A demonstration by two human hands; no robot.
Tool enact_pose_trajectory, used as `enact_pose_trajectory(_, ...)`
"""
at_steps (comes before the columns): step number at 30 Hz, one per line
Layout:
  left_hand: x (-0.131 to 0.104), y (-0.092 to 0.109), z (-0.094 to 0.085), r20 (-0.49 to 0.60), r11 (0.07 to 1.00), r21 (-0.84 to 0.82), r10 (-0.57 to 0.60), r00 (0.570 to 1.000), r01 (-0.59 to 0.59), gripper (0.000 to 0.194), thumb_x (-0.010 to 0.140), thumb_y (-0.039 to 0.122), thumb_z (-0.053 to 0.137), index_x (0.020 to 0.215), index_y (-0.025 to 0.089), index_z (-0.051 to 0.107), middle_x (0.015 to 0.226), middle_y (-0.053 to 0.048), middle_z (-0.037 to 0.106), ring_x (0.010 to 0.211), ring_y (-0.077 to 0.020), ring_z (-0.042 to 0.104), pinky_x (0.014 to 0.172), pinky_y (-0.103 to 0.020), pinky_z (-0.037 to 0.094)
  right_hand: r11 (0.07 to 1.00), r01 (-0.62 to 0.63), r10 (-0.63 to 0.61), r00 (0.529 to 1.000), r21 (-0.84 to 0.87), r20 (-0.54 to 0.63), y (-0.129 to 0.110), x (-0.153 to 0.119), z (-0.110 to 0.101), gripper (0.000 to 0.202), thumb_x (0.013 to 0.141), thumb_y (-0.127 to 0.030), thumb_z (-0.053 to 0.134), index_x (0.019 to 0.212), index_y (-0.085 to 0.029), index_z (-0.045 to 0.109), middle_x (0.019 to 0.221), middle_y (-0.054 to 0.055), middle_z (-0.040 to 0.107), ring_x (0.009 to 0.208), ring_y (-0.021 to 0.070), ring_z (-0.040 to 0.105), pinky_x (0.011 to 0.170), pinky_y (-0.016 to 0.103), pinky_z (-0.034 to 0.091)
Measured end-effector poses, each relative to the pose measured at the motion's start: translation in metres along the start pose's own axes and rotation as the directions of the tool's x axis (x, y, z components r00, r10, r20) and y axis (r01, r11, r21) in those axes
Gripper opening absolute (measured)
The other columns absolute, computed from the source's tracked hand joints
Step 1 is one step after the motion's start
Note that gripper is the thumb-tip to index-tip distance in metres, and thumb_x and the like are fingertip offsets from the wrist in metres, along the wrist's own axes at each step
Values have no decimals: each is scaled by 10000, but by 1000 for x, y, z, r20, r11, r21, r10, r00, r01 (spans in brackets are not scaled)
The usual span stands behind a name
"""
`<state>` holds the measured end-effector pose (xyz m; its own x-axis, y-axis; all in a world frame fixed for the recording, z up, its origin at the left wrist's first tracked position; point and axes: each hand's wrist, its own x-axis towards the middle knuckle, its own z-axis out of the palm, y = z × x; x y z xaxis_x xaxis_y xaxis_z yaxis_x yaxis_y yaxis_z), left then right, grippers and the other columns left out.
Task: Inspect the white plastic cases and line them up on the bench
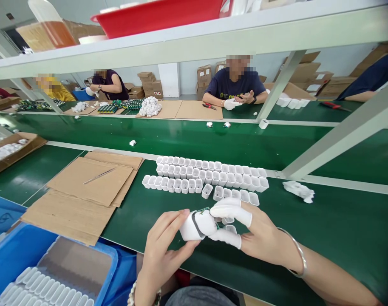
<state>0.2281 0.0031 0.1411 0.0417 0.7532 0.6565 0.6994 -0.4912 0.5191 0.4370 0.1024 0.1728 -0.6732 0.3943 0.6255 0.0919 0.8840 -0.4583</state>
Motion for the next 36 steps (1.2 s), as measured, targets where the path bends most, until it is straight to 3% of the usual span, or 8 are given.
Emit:
enact_pose_trajectory(4, -2, 1, 5, -73, 999, -30, -34, 997, 32, 493, 779, 123, 714, 1240, 197, 554, 1114, -107, 659, 1023, -223, 616, 833, -335, 554, 982, 123, -132, 989, -144, -60, 2, -2, 5, 266, 965, -256, 562, 1216, -170, 542, 982, 94, 661, 899, 194, 641, 739, 311, 538)
enact_pose_trajectory(11, -4, 5, 12, -170, 998, -29, -65, 983, 61, 519, 772, 102, 709, 1257, 206, 557, 1122, -106, 658, 1028, -239, 612, 825, -357, 556, 961, 163, -166, 986, -221, 9, -2, -4, -1, 396, 968, -251, 524, 1341, -129, 467, 952, 130, 650, 852, 234, 620, 691, 353, 527)
enact_pose_trajectory(17, 2, 12, 16, -158, 1000, -14, -19, 987, 17, 501, 784, 115, 706, 1255, 197, 557, 1111, -105, 670, 1008, -228, 628, 827, -348, 563, 961, 201, -180, 976, -190, 122, -7, 0, 2, 282, 999, -304, 465, 1192, -122, 562, 821, 83, 628, 727, 195, 590, 637, 313, 487)
enact_pose_trajectory(22, -1, 14, 19, -163, 995, -28, -97, 982, 93, 468, 794, 150, 707, 1235, 211, 562, 1118, -100, 672, 1022, -232, 633, 845, -363, 566, 971, 174, -150, 977, -163, 151, -7, 0, 6, 327, 1014, -358, 423, 1222, -134, 540, 830, 79, 634, 677, 183, 569, 614, 302, 460)
enact_pose_trajectory(27, -6, 9, 36, -190, 995, -72, -82, 978, 70, 474, 801, 176, 699, 1244, 211, 534, 1126, -117, 663, 1053, -252, 632, 872, -400, 570, 992, 40, -37, 999, -117, 30, -5, -2, 16, 465, 983, -421, 468, 1356, -149, 409, 818, 61, 639, 649, 183, 572, 589, 298, 465)
enact_pose_trajectory(31, -10, 10, 48, -173, 976, -103, -206, 963, 190, 568, 825, 239, 675, 1335, 200, 427, 1215, -146, 618, 1083, -248, 632, 907, -411, 568, 992, -65, 73, 994, -107, 77, 4, -5, 19, 462, 946, -306, 499, 1383, -190, 405, 773, 29, 624, 596, 168, 571, 543, 277, 475)
enact_pose_trajectory(34, -15, 11, 38, -129, 978, -72, -206, 970, 198, 634, 827, 281, 678, 1373, 172, 374, 1278, -170, 581, 1125, -245, 616, 928, -384, 563, 991, -59, 70, 994, -121, 86, 17, -3, 12, 436, 932, -222, 461, 1368, -247, 451, 793, 31, 627, 603, 181, 588, 514, 282, 497)
enact_pose_trajectory(36, -26, 7, 20, -124, 990, 11, -136, 983, 138, 533, 847, 264, 654, 1323, 180, 431, 1229, -143, 616, 1119, -225, 616, 928, -356, 558, 998, 20, -15, 995, -58, 96, 24, 8, 9, 398, 949, -228, 461, 1345, -256, 480, 811, 42, 632, 641, 202, 606, 499, 292, 509)
